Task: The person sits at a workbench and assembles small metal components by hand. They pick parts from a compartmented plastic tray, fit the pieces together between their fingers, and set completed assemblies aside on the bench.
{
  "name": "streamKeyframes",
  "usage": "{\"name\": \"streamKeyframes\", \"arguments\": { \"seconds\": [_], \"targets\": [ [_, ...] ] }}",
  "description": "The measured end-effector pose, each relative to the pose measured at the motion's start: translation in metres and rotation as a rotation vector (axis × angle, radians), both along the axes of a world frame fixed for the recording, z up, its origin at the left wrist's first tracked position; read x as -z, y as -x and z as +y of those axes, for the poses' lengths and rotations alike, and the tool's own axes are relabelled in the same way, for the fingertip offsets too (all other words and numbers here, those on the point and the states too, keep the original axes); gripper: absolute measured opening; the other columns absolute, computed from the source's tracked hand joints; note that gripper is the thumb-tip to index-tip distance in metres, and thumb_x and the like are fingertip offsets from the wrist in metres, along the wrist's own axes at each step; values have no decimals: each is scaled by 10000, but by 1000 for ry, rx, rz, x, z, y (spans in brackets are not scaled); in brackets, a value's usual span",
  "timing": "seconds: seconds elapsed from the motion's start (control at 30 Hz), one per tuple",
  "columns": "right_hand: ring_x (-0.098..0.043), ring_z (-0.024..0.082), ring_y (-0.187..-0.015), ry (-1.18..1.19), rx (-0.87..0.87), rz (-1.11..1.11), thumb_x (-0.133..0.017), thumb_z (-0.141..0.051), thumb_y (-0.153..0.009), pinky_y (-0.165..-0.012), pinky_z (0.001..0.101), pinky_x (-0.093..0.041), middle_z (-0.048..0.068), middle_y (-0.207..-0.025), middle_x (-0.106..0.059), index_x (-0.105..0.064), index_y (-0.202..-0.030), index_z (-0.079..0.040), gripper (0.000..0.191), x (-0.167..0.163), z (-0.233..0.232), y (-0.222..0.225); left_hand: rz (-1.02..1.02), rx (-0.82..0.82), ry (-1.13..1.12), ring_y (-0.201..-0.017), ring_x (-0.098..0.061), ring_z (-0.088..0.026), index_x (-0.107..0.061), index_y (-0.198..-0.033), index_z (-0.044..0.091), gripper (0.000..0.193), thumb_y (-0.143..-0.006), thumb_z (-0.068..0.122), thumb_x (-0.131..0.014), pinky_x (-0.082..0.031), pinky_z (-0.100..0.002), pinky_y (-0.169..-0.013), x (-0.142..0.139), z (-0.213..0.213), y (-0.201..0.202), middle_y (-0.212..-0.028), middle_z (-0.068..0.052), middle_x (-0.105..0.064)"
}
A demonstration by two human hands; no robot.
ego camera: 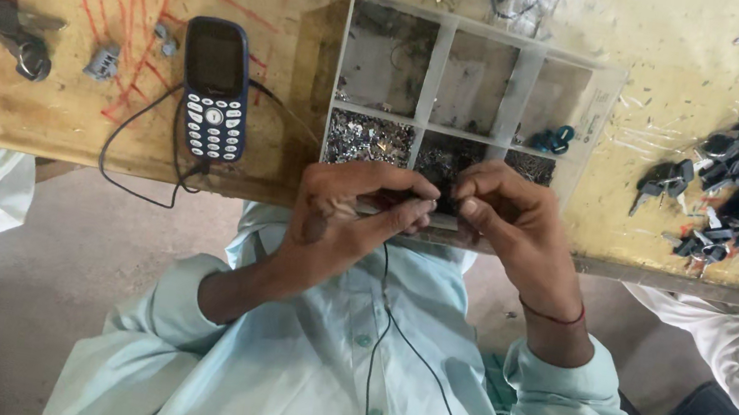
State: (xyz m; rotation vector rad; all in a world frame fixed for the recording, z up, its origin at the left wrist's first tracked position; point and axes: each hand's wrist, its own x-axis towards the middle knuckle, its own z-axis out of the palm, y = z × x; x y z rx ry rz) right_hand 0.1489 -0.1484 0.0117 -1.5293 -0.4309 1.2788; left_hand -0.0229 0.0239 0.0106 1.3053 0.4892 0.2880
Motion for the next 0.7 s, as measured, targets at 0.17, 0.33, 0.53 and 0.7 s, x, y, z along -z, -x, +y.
{"name": "streamKeyframes", "arguments": {
  "seconds": [0.17, 0.33, 0.53, 0.7],
  "targets": [
    [-622, 94, -799, -170, 85, 49, -607, -124, -1081, -676, 236, -528, 50, -1099, -582, -603, -1104, -2, 125, 9, -8, 19, -79, 11, 312, -934, -778, -166, -722, -1165, -37, 173, -1005, 15, -681, -679, -286, -873, 6, -14, -8, -1001, -128, -775],
    [-610, 95, -852, -209, 83, -54, -586, -127, -1104, -707, 240, -525, 62, -1119, -571, -582, -1138, 13, 144, 8, -8, 25, -133, 23, 156, -921, -802, -181, -726, -1164, -31, 169, -1006, 12, -684, -692, -290, -833, 4, -17, -8, -1037, -137, -777],
    [-614, 94, -843, -242, 80, -99, -593, -120, -1105, -716, 241, -531, 66, -1116, -554, -567, -1119, 9, 133, 4, -11, 23, -133, 12, 147, -920, -795, -187, -724, -1178, -21, 166, -1022, 7, -676, -690, -293, -852, 3, -19, -9, -1005, -130, -781],
    [-577, 86, -836, -231, 90, -93, -590, -125, -1105, -708, 233, -502, 62, -1092, -554, -564, -1117, 3, 132, 3, -9, 27, -211, 36, -45, -911, -802, -180, -719, -1199, 6, 181, -1020, 18, -697, -679, -273, -813, 2, -15, -10, -1005, -131, -779]
  ]
}}
